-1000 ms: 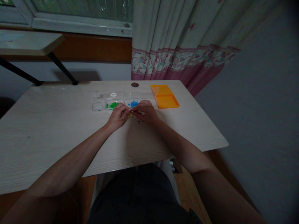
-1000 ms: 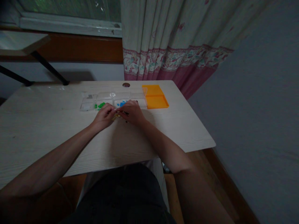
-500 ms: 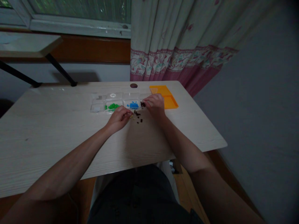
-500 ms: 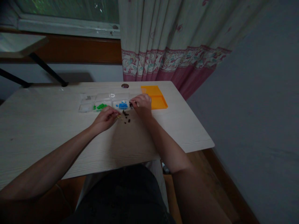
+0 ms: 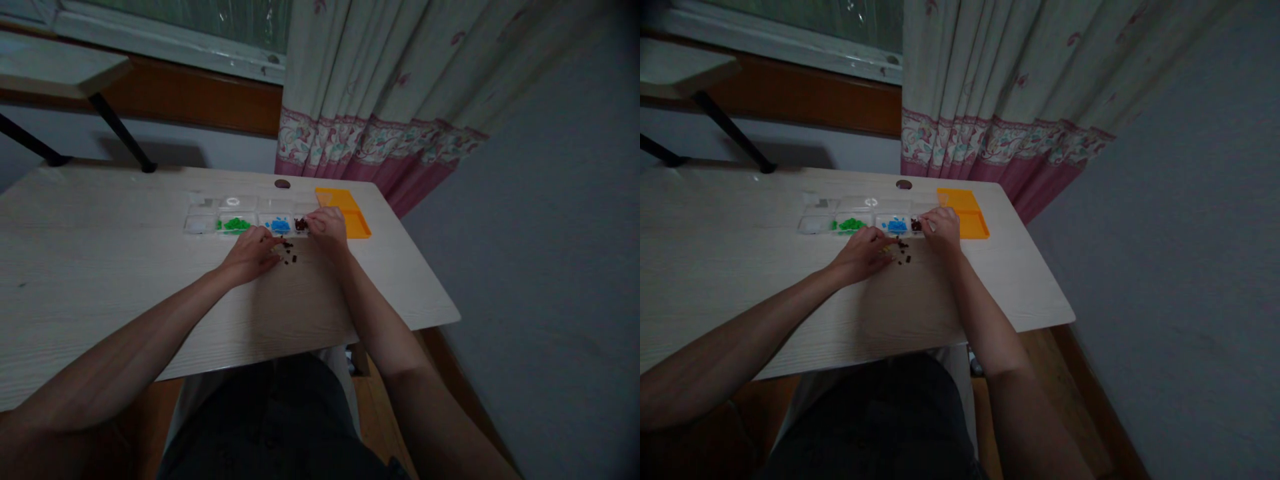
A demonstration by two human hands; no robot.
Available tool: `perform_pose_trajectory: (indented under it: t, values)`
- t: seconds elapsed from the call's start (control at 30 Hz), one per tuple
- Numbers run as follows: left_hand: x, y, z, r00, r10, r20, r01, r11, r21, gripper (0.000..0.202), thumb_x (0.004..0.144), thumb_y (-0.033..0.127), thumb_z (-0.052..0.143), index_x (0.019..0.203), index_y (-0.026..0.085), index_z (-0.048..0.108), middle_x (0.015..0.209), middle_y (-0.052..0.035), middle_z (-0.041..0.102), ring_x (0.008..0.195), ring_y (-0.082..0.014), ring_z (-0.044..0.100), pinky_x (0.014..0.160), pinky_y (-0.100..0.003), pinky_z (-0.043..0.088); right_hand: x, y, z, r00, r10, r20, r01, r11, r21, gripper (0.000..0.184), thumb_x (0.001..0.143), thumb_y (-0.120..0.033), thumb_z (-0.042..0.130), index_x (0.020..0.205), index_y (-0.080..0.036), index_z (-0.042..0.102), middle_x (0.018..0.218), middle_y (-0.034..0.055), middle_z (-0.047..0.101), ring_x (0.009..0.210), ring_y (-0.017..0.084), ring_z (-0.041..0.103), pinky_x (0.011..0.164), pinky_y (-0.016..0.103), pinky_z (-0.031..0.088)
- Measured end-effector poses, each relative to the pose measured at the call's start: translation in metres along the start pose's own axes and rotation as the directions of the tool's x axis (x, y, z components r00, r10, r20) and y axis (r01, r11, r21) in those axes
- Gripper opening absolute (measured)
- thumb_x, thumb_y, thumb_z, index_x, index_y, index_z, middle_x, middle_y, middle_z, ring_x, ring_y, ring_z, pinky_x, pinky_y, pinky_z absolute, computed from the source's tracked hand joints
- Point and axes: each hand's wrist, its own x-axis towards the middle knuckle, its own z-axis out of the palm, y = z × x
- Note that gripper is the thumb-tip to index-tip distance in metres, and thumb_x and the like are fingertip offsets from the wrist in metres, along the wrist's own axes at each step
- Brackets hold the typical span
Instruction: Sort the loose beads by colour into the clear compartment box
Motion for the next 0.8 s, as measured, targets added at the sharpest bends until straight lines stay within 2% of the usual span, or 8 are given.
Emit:
perform_pose_trajectory:
  t: [0.13, 0.27, 0.37, 0.5, 0.67, 0.8]
  values:
    - [-0.001, 0.001, 0.001, 1.000, -0.001, -0.001, 0.001, 1.000, 0.028, 0.040, 0.090, 0.038, 0.061, 0.127, 0.023, 0.063, 0.107, -0.0090, 0.056, 0.101, -0.0256, 0.049, 0.089, -0.040, 0.041, -0.001, -0.014, -0.011, 0.950, -0.244, 0.197, 0.231, 0.969, 0.084, 0.020, 0.094, -0.033, 0.059, 0.094, -0.024, 0.077, 0.092, 0.0048, 0.073, 0.092, 0.021, 0.059, 0.088, 0.035, 0.039]
    - [-0.001, 0.001, 0.000, 1.000, -0.002, -0.009, 0.002, 1.000, 0.006, 0.029, 0.090, 0.033, 0.059, 0.117, 0.025, 0.068, 0.104, -0.0082, 0.056, 0.098, -0.0246, 0.050, 0.087, -0.039, 0.040, -0.004, -0.029, -0.018, 0.901, -0.298, 0.316, 0.299, 0.953, 0.048, 0.013, 0.090, -0.029, 0.065, 0.093, -0.026, 0.077, 0.093, 0.0041, 0.072, 0.097, 0.022, 0.057, 0.089, 0.037, 0.035]
    - [0.000, 0.003, -0.001, 1.000, -0.008, 0.001, 0.008, 1.000, -0.005, 0.024, 0.090, 0.034, 0.060, 0.111, 0.028, 0.071, 0.102, -0.0073, 0.056, 0.096, -0.0242, 0.049, 0.085, -0.038, 0.038, -0.005, -0.032, -0.021, 0.868, -0.298, 0.397, 0.315, 0.949, 0.024, 0.014, 0.086, -0.027, 0.069, 0.097, -0.028, 0.077, 0.096, 0.0041, 0.071, 0.098, 0.023, 0.056, 0.088, 0.037, 0.034]
    - [-0.001, 0.005, -0.003, 0.999, -0.039, 0.010, 0.038, 0.999, 0.031, 0.017, 0.089, 0.032, 0.062, 0.102, 0.029, 0.073, 0.102, -0.0068, 0.056, 0.096, -0.0244, 0.049, 0.083, -0.037, 0.037, -0.005, -0.029, -0.019, 0.866, -0.285, 0.411, 0.311, 0.950, 0.004, 0.017, 0.084, -0.027, 0.071, 0.100, -0.028, 0.077, 0.098, 0.0042, 0.070, 0.098, 0.022, 0.054, 0.086, 0.036, 0.033]
    - [-0.001, 0.004, -0.003, 0.999, -0.051, 0.010, 0.050, 0.999, 0.020, 0.014, 0.088, 0.030, 0.062, 0.098, 0.027, 0.072, 0.101, -0.0069, 0.058, 0.096, -0.0245, 0.050, 0.083, -0.038, 0.037, -0.004, -0.031, -0.018, 0.863, -0.257, 0.436, 0.315, 0.947, -0.064, 0.011, 0.086, -0.029, 0.071, 0.094, -0.026, 0.078, 0.093, 0.0056, 0.068, 0.095, 0.023, 0.053, 0.082, 0.036, 0.032]
    - [-0.001, 0.002, -0.002, 0.998, -0.068, -0.003, 0.068, 0.998, 0.008, 0.013, 0.088, 0.028, 0.060, 0.095, 0.024, 0.070, 0.100, -0.0075, 0.058, 0.095, -0.0249, 0.050, 0.082, -0.038, 0.038, -0.004, -0.031, -0.016, 0.875, -0.255, 0.412, 0.307, 0.950, -0.063, 0.010, 0.086, -0.032, 0.072, 0.088, -0.025, 0.078, 0.093, 0.0047, 0.069, 0.096, 0.023, 0.053, 0.084, 0.037, 0.031]
